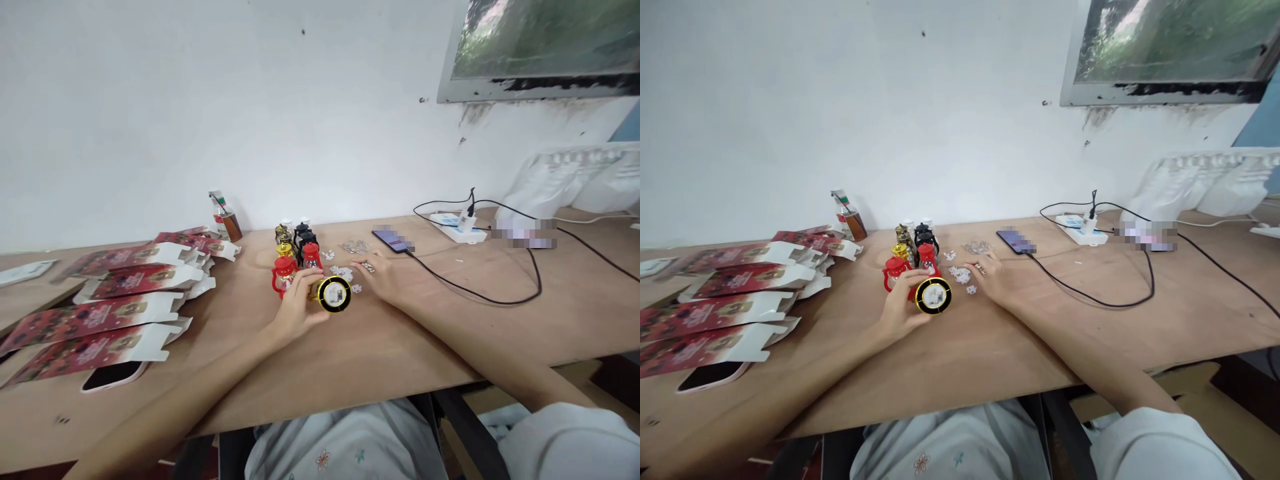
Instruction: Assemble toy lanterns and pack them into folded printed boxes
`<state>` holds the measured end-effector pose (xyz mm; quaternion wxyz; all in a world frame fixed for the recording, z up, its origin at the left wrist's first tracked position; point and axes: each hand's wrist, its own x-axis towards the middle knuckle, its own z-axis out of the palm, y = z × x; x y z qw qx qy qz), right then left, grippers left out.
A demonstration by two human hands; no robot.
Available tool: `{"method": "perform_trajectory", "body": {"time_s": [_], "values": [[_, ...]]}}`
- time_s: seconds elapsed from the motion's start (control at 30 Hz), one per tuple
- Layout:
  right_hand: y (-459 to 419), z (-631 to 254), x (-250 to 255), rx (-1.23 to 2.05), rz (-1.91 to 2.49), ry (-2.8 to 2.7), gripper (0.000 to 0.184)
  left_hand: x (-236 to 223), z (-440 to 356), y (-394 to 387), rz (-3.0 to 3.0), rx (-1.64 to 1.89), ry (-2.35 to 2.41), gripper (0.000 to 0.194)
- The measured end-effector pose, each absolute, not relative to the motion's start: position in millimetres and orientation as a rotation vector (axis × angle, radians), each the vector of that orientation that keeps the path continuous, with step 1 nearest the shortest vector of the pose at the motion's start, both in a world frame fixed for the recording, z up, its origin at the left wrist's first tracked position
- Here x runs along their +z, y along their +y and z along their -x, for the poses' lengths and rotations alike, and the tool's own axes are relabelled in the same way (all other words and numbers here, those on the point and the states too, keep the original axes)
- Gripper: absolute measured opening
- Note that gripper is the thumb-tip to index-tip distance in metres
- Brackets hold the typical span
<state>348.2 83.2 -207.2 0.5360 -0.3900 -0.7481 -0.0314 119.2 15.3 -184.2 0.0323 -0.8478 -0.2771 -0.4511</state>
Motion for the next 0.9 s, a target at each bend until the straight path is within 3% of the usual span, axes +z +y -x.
{"method": "perform_trajectory", "body": {"time_s": [0.2,0.37,0.43,0.9], "values": [[49.9,-319.4,-192.1,0.098,0.815,-1.632,0.016,-201.8,-113.5,13.1,2.675,-1.498,-1.104,0.047],[32.5,-310.9,-185.9,0.212,0.711,-1.541,0.011,-198.2,-112.6,14.1,2.672,-1.415,-0.988,0.048],[27.5,-311.1,-183.7,0.186,0.637,-1.557,0.005,-197.6,-112.9,14.5,2.68,-1.392,-0.955,0.046],[10.0,-305.4,-182.3,-0.172,0.367,-2.002,0.016,-208.3,-114.2,19.7,2.602,-1.326,-0.931,0.041]]}}
